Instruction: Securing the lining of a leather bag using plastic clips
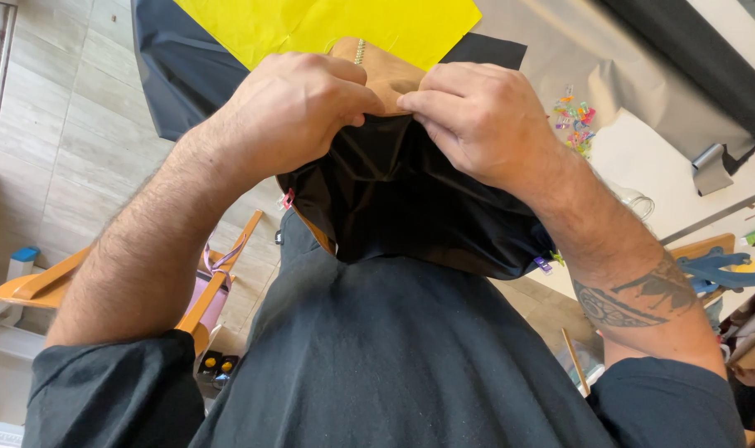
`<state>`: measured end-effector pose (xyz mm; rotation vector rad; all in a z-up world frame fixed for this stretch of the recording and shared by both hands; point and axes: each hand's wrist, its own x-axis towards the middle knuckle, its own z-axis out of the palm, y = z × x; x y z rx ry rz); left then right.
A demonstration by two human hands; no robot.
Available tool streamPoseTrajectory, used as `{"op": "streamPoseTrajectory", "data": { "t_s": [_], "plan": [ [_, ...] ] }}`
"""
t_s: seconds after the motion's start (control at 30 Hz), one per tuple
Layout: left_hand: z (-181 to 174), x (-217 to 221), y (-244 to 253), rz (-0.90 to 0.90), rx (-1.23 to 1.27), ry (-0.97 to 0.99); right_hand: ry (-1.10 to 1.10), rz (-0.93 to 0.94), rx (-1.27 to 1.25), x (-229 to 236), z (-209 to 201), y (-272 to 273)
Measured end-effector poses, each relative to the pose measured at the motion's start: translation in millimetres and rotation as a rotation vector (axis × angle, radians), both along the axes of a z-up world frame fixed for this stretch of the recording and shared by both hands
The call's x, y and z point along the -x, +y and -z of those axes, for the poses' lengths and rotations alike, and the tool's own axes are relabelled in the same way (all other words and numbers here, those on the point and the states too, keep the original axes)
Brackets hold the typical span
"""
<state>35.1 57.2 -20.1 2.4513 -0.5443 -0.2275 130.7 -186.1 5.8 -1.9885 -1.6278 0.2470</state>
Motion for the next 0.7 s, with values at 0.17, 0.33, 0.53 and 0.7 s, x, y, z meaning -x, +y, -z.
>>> {"op": "streamPoseTrajectory", "data": {
  "t_s": [0.17,0.33,0.53,0.7],
  "plan": [
    [0.1,-5.3,0.1,0.002,-0.107,0.166,0.302,-0.058,0.124,-7.1,5.0,1.4],
    [12.4,-7.4,2.0,-0.001,-0.042,0.208,0.688,-0.034,0.29,-21.5,38.5,-3.5],
    [21.7,-4.9,2.6,0.02,0.029,0.154,0.637,0.259,0.288,-6.8,30.9,0.0],
    [1.7,-5.1,-10.9,-0.024,0.001,0.084,0.519,0.182,0.219,-8.2,32.6,-2.0]
  ]
}}
